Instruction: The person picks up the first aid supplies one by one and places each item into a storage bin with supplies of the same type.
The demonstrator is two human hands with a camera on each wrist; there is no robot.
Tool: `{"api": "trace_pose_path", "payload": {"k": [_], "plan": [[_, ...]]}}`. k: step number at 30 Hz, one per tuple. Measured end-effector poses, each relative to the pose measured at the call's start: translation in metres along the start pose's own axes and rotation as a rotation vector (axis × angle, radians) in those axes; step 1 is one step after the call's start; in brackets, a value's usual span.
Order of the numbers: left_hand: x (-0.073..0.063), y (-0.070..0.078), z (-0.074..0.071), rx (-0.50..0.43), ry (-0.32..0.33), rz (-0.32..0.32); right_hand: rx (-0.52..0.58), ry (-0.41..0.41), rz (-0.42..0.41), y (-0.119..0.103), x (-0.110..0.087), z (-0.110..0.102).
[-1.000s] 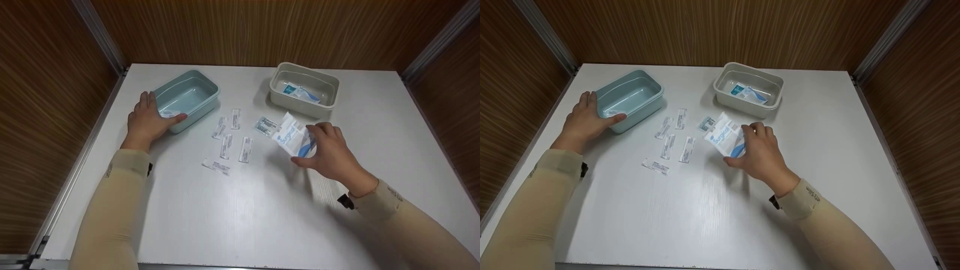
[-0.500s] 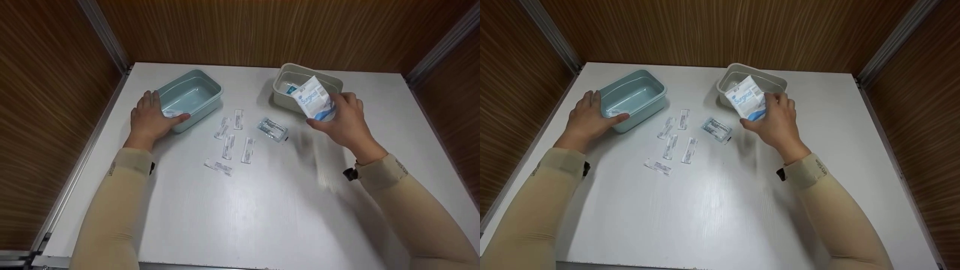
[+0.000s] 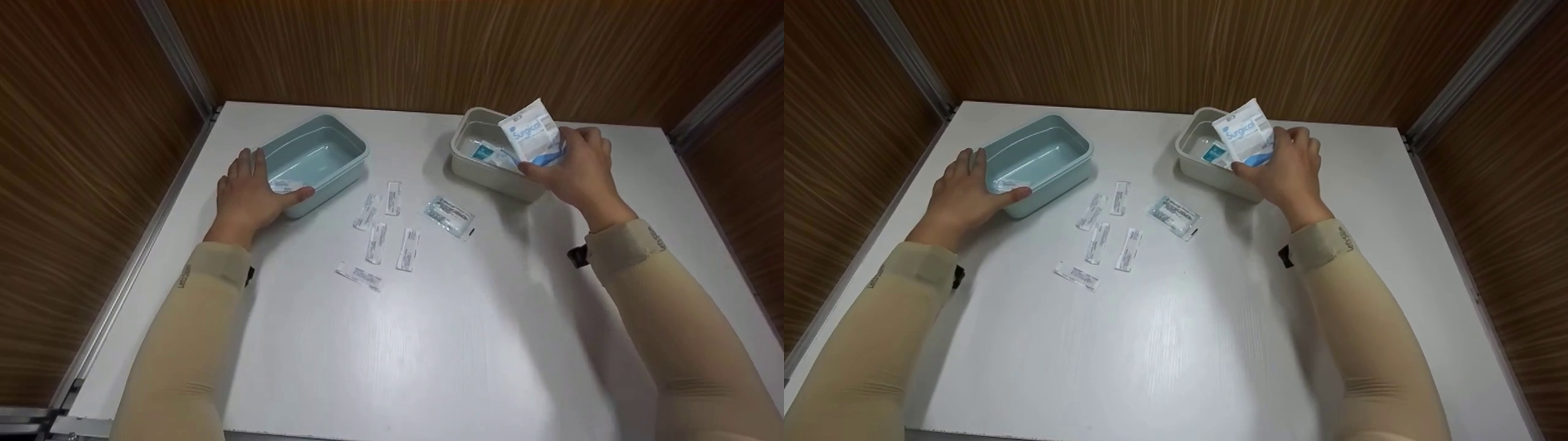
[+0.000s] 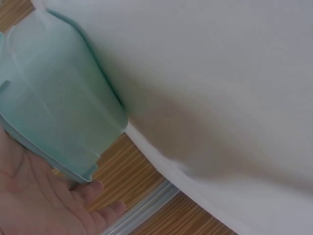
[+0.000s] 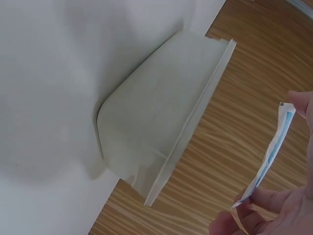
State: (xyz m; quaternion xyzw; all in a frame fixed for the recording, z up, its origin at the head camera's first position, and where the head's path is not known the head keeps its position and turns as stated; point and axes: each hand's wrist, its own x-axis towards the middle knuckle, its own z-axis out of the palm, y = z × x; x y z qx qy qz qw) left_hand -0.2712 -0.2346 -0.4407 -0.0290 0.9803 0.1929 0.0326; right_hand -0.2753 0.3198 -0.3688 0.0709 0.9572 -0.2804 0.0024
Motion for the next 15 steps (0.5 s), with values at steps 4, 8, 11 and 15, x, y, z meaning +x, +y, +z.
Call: {"api": "trace_pose_path", "payload": {"k": [4, 8, 11, 15], "plan": [[-0.004, 0.001, 0.0, 0.0, 0.006, 0.011, -0.012, -0.025, 0.035, 0.001, 0.012, -0.001], [-0.009, 0.001, 0.001, 0.001, 0.018, 0.016, -0.011, -0.042, 0.056, 0.001, 0.022, 0.0], [-0.011, 0.001, 0.001, 0.002, 0.015, 0.013, -0.018, -0.048, 0.071, 0.005, 0.028, 0.004], [-0.013, 0.002, 0.003, 0.006, 0.001, 0.008, -0.044, -0.047, 0.085, 0.015, 0.031, 0.008]]}}
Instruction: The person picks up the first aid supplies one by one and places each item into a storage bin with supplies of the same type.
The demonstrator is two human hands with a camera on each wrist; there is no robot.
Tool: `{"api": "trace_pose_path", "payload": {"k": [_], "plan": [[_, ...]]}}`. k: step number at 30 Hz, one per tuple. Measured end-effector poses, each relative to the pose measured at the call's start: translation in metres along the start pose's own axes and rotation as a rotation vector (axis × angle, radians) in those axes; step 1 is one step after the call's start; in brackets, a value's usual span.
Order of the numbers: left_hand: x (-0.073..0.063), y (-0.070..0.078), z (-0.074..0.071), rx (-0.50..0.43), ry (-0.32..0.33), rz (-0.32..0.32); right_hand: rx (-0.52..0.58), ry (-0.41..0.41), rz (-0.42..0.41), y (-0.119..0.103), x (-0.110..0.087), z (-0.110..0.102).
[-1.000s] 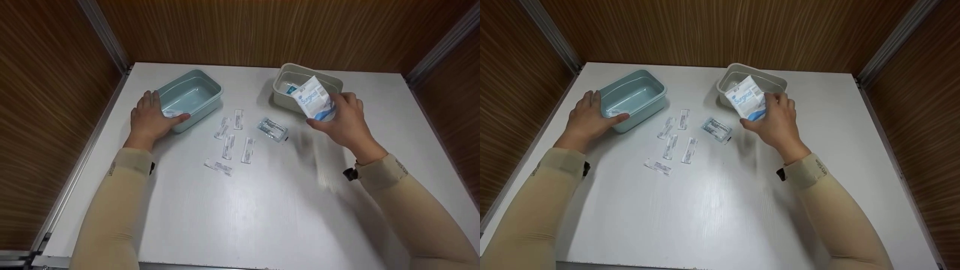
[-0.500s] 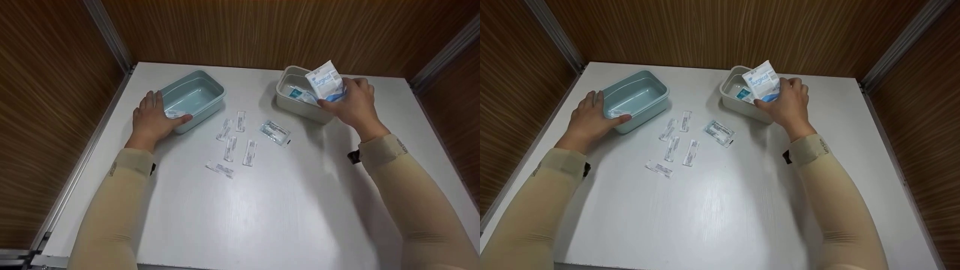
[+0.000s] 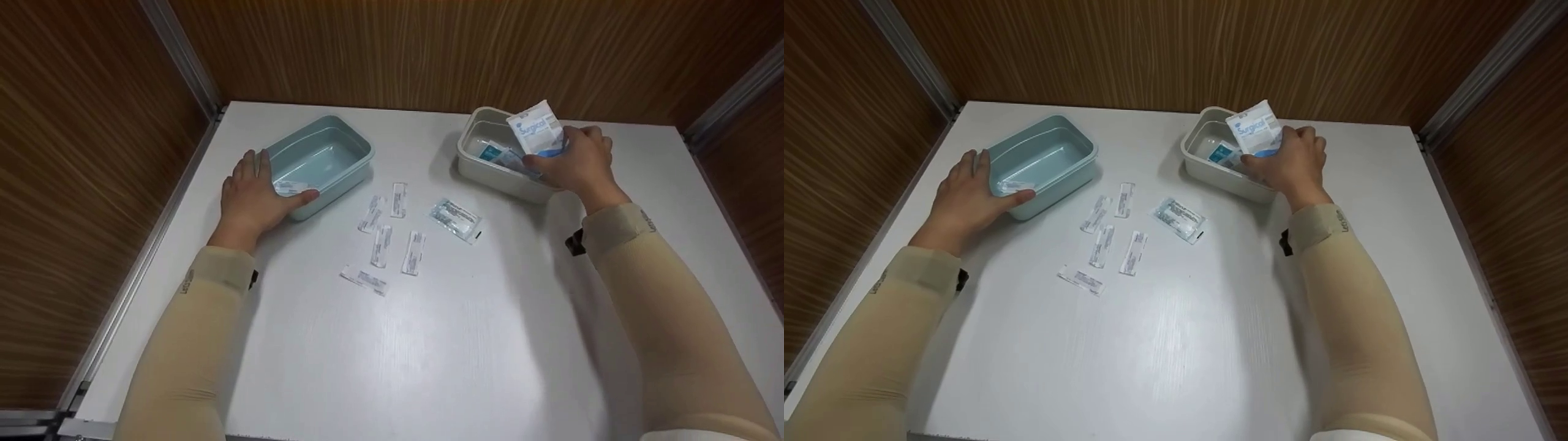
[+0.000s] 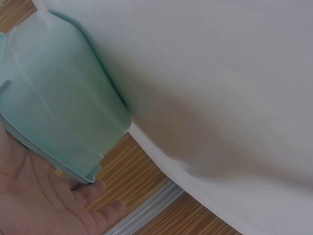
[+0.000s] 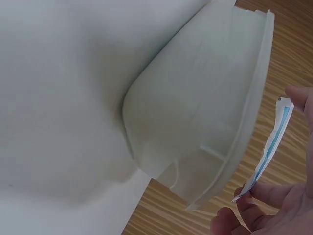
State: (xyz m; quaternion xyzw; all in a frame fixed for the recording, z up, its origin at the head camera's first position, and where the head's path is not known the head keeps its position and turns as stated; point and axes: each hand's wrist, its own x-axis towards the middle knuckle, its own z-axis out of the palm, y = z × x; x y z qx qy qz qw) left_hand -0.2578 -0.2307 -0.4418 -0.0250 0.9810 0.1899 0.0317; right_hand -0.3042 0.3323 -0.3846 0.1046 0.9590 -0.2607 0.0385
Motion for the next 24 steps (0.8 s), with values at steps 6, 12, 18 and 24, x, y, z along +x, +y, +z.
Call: {"api": "trace_pose_path", "payload": {"k": [6, 12, 18, 24], "plan": [[-0.002, 0.001, 0.001, 0.006, 0.017, 0.021, -0.02, 0.009, 0.009, 0.009, 0.002, 0.001], [-0.003, -0.001, 0.001, 0.008, 0.022, 0.027, 0.001, 0.015, 0.01, 0.007, -0.001, 0.003], [-0.005, -0.003, 0.001, 0.008, 0.02, 0.028, 0.081, 0.046, -0.038, -0.005, -0.014, 0.013], [-0.003, -0.004, 0.002, 0.012, 0.018, 0.026, 0.116, 0.072, -0.166, -0.024, -0.036, 0.027]]}}
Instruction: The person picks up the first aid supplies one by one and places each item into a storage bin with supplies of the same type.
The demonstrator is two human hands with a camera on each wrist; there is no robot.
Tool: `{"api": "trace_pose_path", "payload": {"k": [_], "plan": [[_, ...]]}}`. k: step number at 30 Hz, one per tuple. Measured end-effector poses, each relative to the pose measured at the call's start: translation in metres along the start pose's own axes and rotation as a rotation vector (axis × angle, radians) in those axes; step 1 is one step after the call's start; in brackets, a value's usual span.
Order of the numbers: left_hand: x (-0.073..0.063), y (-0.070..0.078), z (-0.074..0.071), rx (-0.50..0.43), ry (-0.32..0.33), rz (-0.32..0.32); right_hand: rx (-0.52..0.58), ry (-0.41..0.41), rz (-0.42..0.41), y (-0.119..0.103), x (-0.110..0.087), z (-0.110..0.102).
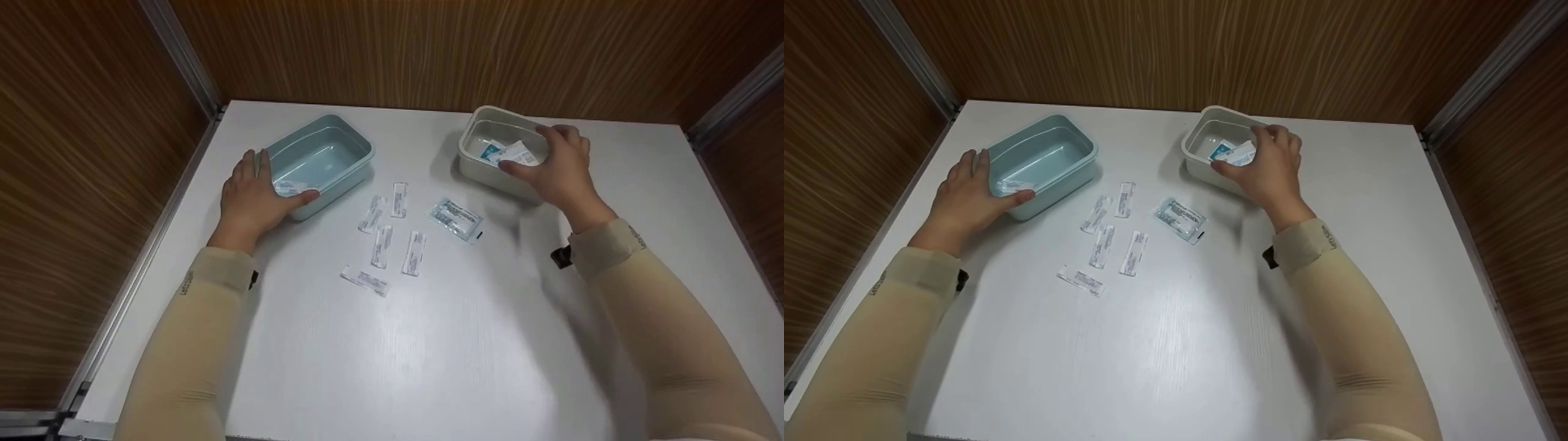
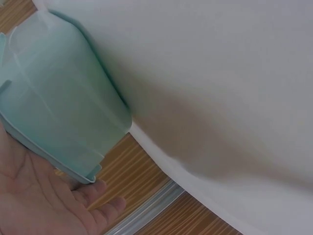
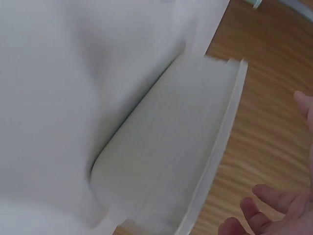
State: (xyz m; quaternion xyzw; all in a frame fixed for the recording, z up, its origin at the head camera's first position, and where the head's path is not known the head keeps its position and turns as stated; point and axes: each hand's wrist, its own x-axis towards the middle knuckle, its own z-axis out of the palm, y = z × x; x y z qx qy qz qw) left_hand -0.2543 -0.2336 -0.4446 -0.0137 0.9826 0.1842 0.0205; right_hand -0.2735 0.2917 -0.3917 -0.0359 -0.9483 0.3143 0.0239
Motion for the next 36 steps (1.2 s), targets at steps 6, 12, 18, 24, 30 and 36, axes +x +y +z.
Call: {"api": "trace_pose_path", "payload": {"k": [6, 12, 18, 24, 30, 36], "plan": [[0.002, 0.001, 0.001, -0.001, 0.001, 0.0, 0.048, -0.023, -0.089, -0.017, -0.025, 0.012], [0.004, 0.001, -0.001, 0.01, -0.004, -0.002, 0.079, -0.087, -0.122, -0.028, -0.042, 0.026], [0.005, 0.0, 0.001, 0.013, -0.006, -0.006, 0.082, -0.102, -0.181, -0.03, -0.046, 0.038], [0.005, 0.001, 0.001, 0.004, -0.017, -0.009, 0.058, -0.146, -0.184, -0.027, -0.047, 0.049], [0.005, 0.002, 0.001, 0.008, -0.021, -0.008, -0.04, -0.25, -0.132, -0.024, -0.047, 0.061], [0.004, 0.002, 0.003, 0.008, -0.01, -0.006, -0.151, -0.32, -0.09, -0.016, -0.047, 0.076]]}}
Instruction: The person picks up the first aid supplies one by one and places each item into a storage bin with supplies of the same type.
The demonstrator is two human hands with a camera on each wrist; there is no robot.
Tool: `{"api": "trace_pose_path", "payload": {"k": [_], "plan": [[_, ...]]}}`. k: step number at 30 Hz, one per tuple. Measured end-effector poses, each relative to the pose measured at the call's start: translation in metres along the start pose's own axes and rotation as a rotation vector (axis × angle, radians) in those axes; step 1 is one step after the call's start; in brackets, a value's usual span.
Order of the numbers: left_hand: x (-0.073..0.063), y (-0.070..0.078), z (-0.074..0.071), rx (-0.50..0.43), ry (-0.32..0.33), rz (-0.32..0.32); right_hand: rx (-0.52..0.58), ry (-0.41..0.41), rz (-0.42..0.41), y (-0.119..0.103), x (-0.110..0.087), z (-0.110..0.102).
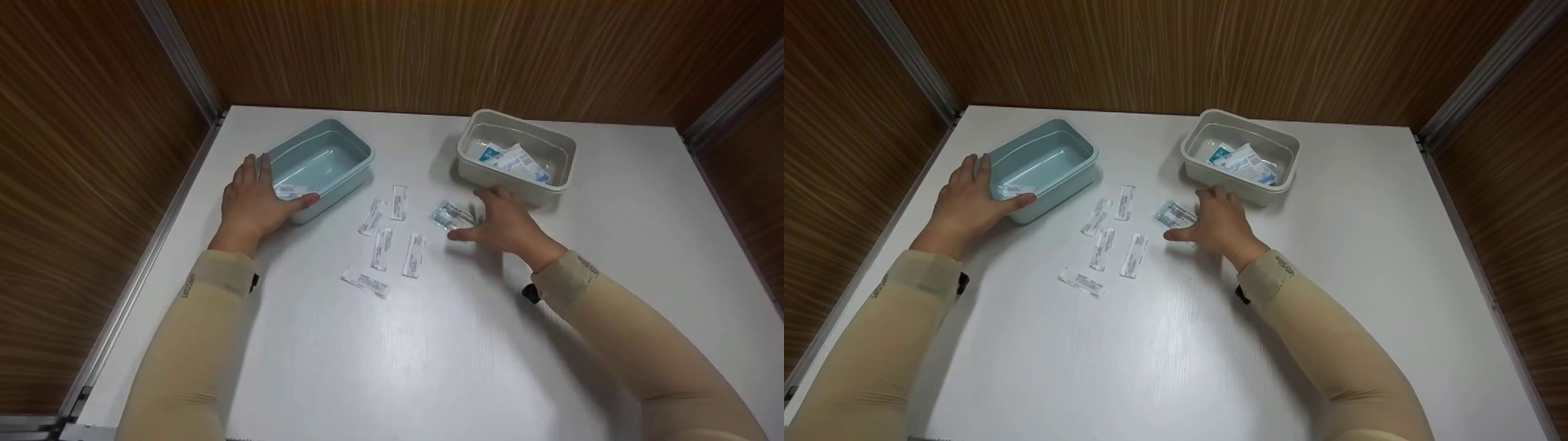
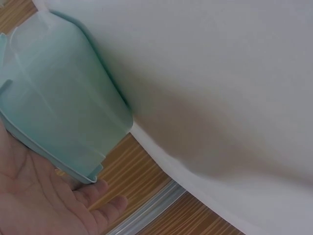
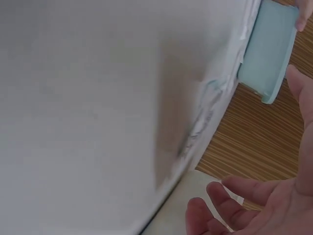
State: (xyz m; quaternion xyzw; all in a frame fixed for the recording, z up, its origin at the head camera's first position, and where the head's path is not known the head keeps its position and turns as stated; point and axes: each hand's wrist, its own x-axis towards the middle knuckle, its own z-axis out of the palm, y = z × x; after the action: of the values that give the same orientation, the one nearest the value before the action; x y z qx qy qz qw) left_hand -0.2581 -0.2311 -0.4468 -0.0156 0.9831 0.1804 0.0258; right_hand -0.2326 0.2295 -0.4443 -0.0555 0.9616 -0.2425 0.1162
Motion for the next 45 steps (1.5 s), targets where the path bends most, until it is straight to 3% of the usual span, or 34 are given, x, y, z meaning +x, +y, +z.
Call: {"api": "trace_pose_path", "payload": {"k": [7, 14, 22, 31, 38, 45], "plan": [[-0.002, -0.001, 0.002, -0.004, -0.013, 0.008, -0.092, -0.056, -0.005, 0.004, 0.002, 0.014], [-0.004, -0.002, 0.001, -0.002, -0.006, 0.008, -0.152, -0.061, -0.02, 0.003, 0.001, 0.019], [-0.002, -0.001, 0.0, -0.009, -0.011, 0.008, -0.15, -0.058, -0.02, 0.004, 0.001, 0.02], [-0.001, 0.001, -0.003, -0.004, -0.026, 0.006, -0.112, -0.035, -0.08, 0.008, 0.002, 0.016], [0.0, -0.001, -0.002, -0.002, -0.011, 0.012, -0.075, -0.037, -0.053, 0.008, 0.003, 0.015], [0.002, -0.002, 0.0, 0.004, -0.014, 0.001, -0.108, -0.037, -0.056, 0.006, -0.002, 0.015]]}}
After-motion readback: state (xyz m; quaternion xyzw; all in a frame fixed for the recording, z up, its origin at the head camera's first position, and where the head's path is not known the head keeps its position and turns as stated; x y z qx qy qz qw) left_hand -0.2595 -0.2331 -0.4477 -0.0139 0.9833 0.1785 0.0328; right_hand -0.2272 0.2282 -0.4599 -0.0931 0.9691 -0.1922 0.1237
